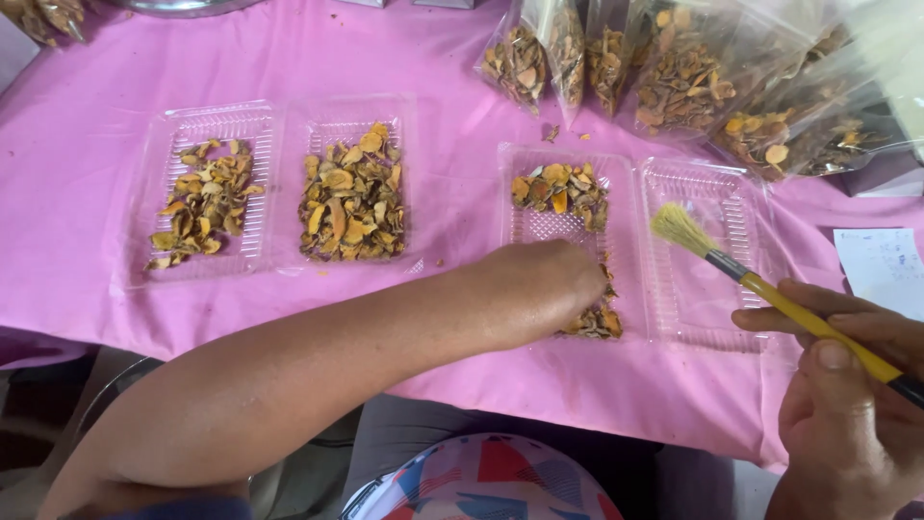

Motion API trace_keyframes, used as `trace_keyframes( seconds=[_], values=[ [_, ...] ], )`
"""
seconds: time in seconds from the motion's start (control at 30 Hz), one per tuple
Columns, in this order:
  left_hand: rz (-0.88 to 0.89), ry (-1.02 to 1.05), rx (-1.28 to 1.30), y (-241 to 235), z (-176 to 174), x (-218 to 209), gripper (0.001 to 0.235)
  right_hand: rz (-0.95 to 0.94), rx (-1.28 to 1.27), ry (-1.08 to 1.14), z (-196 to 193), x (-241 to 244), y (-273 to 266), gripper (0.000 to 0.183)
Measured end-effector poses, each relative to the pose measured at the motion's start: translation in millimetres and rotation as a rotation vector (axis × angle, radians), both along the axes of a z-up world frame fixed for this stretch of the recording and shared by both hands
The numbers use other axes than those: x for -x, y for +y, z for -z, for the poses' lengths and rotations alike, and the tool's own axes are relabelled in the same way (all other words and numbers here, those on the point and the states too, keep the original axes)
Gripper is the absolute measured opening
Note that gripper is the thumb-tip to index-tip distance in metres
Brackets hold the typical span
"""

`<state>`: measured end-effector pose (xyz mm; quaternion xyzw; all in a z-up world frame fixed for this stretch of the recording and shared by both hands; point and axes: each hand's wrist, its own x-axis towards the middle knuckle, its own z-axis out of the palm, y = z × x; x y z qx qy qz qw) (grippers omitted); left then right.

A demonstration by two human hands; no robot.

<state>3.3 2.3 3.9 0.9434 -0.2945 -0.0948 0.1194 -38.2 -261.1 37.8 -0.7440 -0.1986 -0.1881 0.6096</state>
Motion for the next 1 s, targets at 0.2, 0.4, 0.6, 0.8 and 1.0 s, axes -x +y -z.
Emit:
trace_keyframes(
  seconds=[0.2, 0.4, 0.6, 0.8, 1.0],
  values=[
    [-0.073, 0.031, 0.238, 15.4, -15.6, -7.7, 0.02, -0.014, 0.05, -0.006, -4.8, 8.7, 2.9, 0.012],
    [-0.362, 0.292, 0.501, 24.1, -52.2, -10.5, 0.026, 0.022, -0.121, -0.06, -11.4, 29.6, 32.0, 0.019],
    [-0.596, 0.674, 0.972, 30.3, -47.2, -9.3, 0.029, -0.107, -0.137, -0.079, 1.6, 27.2, 42.8, 0.02],
    [-0.672, 0.842, 1.202, 31.3, -41.9, -7.2, 0.022, 0.18, -0.069, -0.106, -16.9, 33.6, 51.1, 0.02],
    [-0.806, 0.892, 1.25, 31.0, -41.3, -7.9, 0.028, 0.083, -0.125, 0.03, -27.0, 36.0, 48.9, 0.02]
  ],
)
